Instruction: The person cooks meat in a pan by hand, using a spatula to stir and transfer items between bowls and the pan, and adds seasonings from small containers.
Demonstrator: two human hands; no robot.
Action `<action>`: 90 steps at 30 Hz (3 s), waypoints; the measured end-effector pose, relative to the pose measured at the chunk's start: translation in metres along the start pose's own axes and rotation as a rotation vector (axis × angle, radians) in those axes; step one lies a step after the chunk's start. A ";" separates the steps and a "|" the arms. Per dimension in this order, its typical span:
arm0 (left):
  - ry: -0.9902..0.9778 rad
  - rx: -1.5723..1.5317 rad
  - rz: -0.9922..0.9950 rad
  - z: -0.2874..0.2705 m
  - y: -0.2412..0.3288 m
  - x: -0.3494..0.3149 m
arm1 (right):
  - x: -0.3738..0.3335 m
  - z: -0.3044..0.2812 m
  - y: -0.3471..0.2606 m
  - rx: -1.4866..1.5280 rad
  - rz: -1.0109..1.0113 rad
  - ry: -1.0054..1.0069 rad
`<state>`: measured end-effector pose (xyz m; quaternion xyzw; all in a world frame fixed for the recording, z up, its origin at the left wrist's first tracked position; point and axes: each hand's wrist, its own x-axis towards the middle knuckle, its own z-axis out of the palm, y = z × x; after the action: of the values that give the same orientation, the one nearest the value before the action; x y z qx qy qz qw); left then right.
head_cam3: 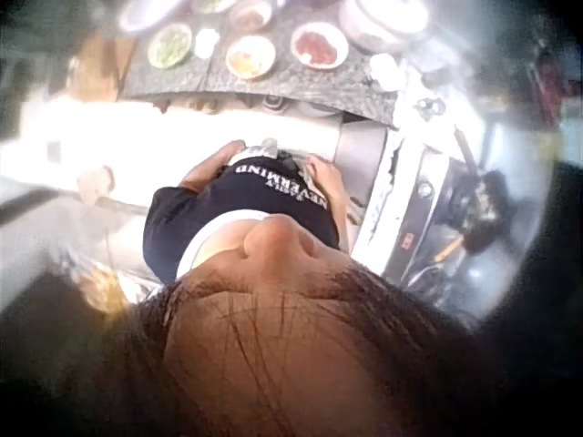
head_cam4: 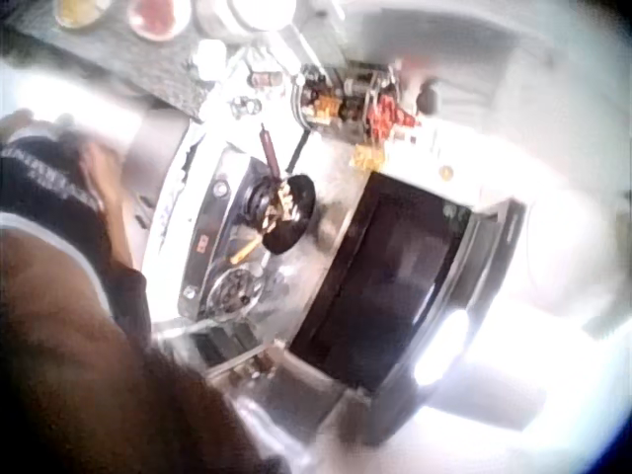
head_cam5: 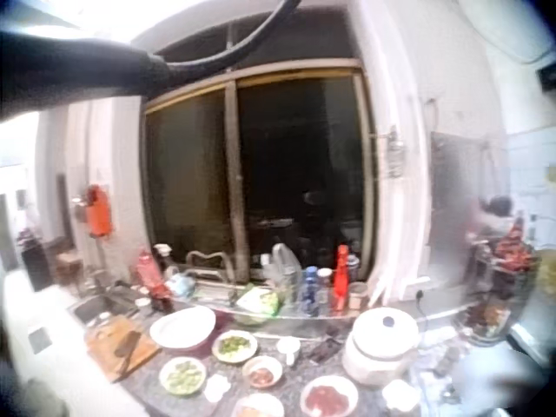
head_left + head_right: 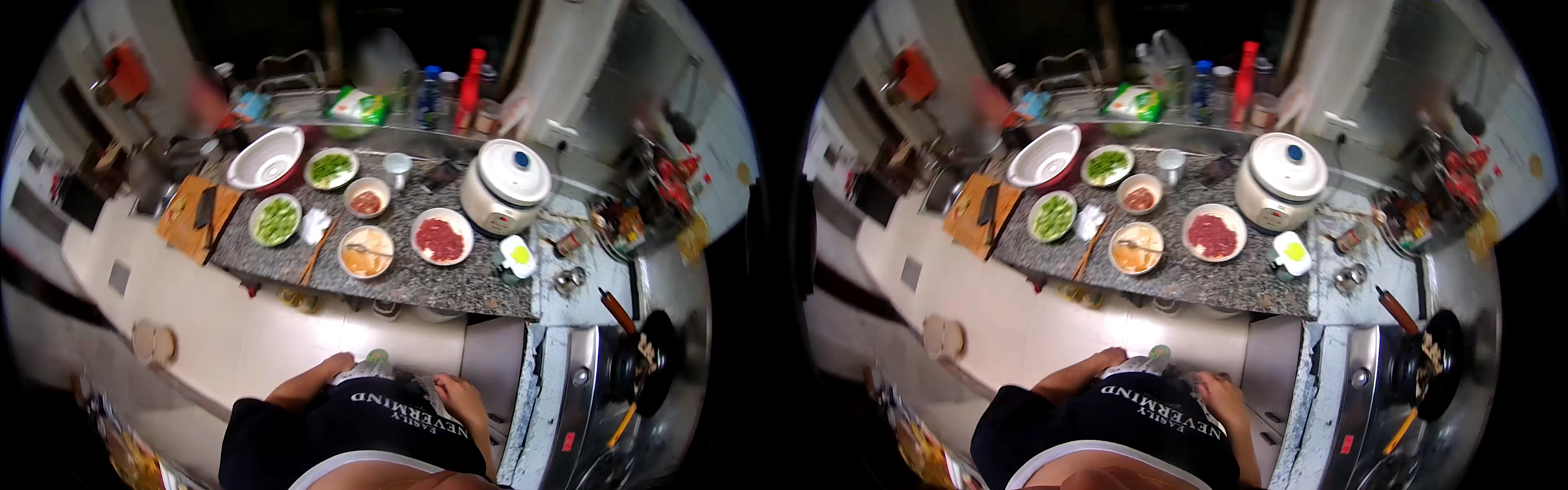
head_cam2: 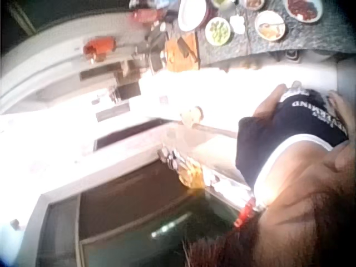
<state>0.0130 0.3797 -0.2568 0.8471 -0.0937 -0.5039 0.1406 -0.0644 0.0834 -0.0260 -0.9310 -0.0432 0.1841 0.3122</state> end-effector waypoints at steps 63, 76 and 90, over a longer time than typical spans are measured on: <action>-0.094 0.604 0.426 -0.019 -0.080 0.084 | 0.031 0.055 -0.069 0.183 -0.168 -0.066; -0.131 0.765 0.301 -0.023 0.052 0.060 | -0.035 0.014 -0.013 0.477 0.014 0.016; -0.440 -0.050 0.801 -0.111 0.419 0.025 | -0.128 -0.035 0.140 0.460 0.326 0.306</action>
<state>0.1149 -0.0072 -0.0878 0.6133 -0.4293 -0.5797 0.3216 -0.1755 -0.0735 -0.0433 -0.8477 0.1967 0.0945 0.4836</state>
